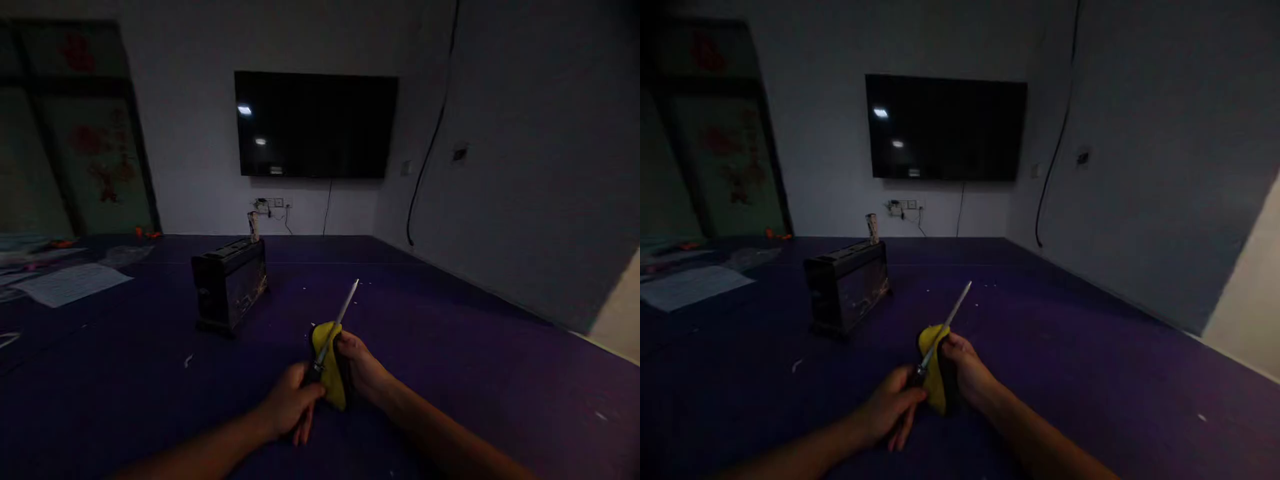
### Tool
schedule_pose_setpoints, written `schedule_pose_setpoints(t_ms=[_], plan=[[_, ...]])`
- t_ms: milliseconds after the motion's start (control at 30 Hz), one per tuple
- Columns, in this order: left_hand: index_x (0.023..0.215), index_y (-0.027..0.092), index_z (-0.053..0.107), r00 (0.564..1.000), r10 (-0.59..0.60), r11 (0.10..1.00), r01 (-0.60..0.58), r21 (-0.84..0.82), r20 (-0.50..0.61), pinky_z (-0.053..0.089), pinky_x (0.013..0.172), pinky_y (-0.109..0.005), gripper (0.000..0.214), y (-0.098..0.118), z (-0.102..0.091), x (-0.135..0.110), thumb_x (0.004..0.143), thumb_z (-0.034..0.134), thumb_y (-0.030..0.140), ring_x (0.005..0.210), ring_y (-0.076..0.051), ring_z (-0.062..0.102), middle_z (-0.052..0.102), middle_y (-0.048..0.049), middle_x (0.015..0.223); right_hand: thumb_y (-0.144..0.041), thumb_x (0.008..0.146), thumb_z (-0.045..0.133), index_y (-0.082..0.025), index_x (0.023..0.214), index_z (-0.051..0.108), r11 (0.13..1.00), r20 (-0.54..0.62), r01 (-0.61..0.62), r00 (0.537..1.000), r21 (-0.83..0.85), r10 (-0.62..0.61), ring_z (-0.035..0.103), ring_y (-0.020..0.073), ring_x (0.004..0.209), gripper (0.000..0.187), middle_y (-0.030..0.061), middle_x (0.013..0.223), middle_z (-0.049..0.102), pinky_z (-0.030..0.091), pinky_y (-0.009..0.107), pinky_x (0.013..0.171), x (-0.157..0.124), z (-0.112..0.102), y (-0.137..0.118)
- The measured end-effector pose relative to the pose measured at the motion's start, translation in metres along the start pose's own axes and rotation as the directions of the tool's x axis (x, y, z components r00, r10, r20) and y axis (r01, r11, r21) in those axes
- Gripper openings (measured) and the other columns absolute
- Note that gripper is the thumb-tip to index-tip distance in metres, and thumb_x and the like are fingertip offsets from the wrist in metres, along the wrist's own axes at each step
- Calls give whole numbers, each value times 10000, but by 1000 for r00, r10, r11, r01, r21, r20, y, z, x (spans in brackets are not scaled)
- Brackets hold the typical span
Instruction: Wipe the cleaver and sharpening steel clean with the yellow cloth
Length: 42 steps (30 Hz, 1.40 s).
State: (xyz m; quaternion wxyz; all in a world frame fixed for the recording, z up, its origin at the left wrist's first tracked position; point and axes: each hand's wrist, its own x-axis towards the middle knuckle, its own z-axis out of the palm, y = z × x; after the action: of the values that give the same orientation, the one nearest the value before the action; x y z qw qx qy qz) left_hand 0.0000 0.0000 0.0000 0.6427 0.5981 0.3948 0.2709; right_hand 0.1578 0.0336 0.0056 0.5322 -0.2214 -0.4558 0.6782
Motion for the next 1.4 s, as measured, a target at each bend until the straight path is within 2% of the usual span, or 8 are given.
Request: schedule_pose_setpoints(t_ms=[133,400,667,933,1233,1400], plan=[[1050,128,360,1000,9,1000,-9,1,-4,279,263,-143,339,-4,0,0,761,406,301,246,-109,408,419,92,339,-236,588,719,-151,740,652,1000,-32,11,999,-8,-11,587,131,557,187,19,656,663,456,235,570,1,-2,2],[993,135,389,999,36,999,-37,7,9,287,260,-138,291,-6,0,0,757,431,300,261,-105,424,424,87,349,-249,528,773,-135,681,659,1000,-120,14,993,8,-13,574,116,489,223,13,598,661,445,217,502,-1,3,1],[955,142,388,1000,18,999,-18,-29,0,281,227,-153,261,-4,-1,0,731,432,270,256,-118,433,404,102,366,-221,553,755,-134,726,659,1000,-103,16,995,-2,-16,586,130,518,217,16,616,661,452,233,532,1,2,3],[906,159,387,999,29,996,-32,-84,-28,270,248,-147,244,-4,-1,0,735,435,326,256,-106,435,418,96,396,-255,579,741,-147,744,641,999,16,42,999,-15,-42,590,134,539,221,23,641,659,457,244,571,2,4,1],[918,169,375,998,53,997,-55,-57,-34,262,262,-142,271,-8,-1,0,742,432,367,267,-104,440,418,97,398,-260,553,753,-128,668,636,999,-67,-9,998,-31,7,582,122,512,211,23,609,655,452,227,533,2,-1,4],[891,172,372,999,45,997,-47,-56,-28,262,256,-142,249,-7,1,1,739,423,362,266,-102,440,424,95,404,-237,572,737,-124,685,629,999,-57,-26,998,-23,25,587,129,525,193,19,605,648,454,233,537,1,-3,2]])
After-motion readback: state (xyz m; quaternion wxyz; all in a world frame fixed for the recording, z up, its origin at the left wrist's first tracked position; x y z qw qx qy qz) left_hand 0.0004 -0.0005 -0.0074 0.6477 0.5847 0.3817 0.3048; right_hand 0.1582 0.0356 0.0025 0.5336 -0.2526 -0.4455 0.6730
